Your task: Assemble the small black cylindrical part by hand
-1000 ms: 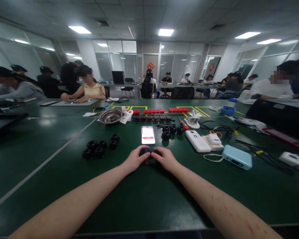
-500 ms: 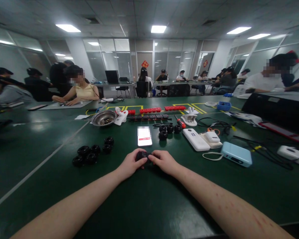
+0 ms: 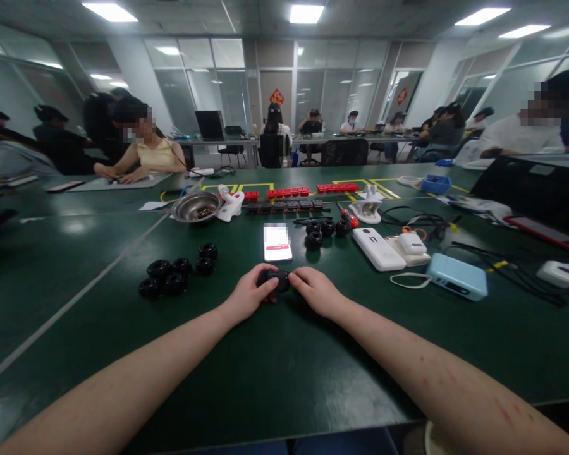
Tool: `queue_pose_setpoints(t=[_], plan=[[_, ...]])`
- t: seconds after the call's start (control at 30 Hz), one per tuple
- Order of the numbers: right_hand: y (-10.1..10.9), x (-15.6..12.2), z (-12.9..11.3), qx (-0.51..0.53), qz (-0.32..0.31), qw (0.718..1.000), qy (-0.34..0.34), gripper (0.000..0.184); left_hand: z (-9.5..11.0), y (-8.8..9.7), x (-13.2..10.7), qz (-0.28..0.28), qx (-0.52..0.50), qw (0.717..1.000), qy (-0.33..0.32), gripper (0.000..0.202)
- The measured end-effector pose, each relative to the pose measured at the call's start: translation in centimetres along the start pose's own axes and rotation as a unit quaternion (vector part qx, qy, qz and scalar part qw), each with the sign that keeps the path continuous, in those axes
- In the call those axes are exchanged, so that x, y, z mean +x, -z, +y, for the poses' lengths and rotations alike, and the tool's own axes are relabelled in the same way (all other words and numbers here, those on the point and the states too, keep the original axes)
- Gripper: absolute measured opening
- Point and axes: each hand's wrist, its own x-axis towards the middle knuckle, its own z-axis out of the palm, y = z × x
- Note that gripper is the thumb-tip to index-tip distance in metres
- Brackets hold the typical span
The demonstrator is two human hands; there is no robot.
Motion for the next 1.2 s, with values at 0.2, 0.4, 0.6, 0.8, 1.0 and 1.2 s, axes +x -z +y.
queue_pose_setpoints(t=[0.2,0.4,0.6,0.8,1.0,1.2], plan=[[0.4,0.2,0.2,0.016,-0.001,1.0,0.025,0.017,0.0,0.3,0.3,-0.034,0.01,0.999,0.012,0.036],[0.5,-0.3,-0.6,0.016,-0.002,0.999,0.044,0.027,-0.3,0.4,0.6,-0.023,0.007,1.0,0.015,0.033],[0.0,-0.2,-0.2,-0.003,-0.024,0.999,0.032,0.023,-0.2,0.2,-0.1,0.026,0.02,0.999,-0.03,0.032],[0.4,-0.1,-0.2,0.005,-0.025,0.999,0.037,0.015,-0.4,0.4,0.1,-0.005,0.041,0.999,-0.033,0.035],[0.4,-0.3,-0.5,0.006,-0.004,0.999,0.04,0.04,-0.9,0.6,0.7,-0.007,0.025,0.999,-0.022,0.031],[0.3,0.2,0.2,-0.014,-0.015,0.999,0.035,0.024,-0.4,0.5,0.2,-0.004,0.037,0.999,-0.035,0.029]])
